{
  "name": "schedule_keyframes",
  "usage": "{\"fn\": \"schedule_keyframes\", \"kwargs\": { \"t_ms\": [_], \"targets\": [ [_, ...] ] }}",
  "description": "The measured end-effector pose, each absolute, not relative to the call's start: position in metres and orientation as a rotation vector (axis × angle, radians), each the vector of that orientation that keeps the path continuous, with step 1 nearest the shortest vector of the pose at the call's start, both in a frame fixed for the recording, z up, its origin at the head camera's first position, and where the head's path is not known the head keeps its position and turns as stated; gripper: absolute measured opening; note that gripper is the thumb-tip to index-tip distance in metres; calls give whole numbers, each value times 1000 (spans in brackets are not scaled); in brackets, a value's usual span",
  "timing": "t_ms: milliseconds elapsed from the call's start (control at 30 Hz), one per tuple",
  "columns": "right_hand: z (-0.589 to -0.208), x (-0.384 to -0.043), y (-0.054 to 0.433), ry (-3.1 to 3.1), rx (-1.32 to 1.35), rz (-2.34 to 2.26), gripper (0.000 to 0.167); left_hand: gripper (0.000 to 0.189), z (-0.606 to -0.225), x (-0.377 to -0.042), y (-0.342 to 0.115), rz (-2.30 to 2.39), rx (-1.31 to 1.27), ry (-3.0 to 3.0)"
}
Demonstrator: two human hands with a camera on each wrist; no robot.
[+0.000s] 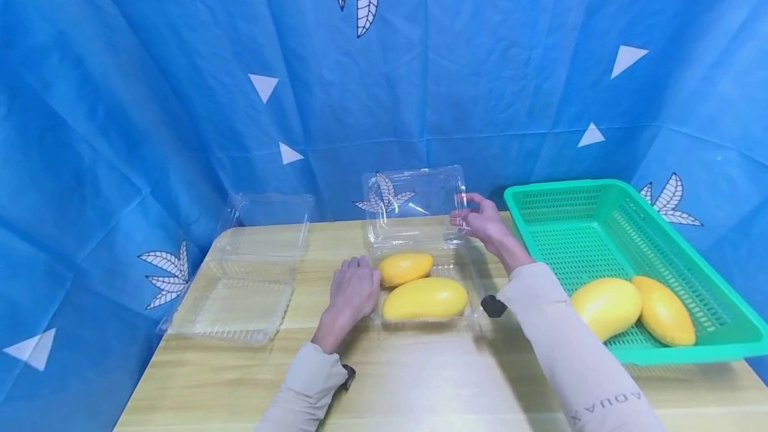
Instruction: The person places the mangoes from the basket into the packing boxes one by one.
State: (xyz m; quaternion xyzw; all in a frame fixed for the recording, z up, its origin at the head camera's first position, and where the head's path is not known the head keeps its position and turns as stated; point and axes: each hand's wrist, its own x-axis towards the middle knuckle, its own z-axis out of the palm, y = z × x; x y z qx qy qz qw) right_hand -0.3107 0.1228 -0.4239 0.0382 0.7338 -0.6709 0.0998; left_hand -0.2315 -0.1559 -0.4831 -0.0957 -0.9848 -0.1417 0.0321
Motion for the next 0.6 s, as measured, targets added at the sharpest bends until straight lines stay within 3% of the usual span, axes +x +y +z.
{"fn": "schedule_keyframes", "kwargs": {
  "t_ms": [600],
  "targets": [
    [-416, -307, 116, 2301, 28, -2027, 48, 29, -486, -256, -162, -442, -283, -3034]
  ]
}}
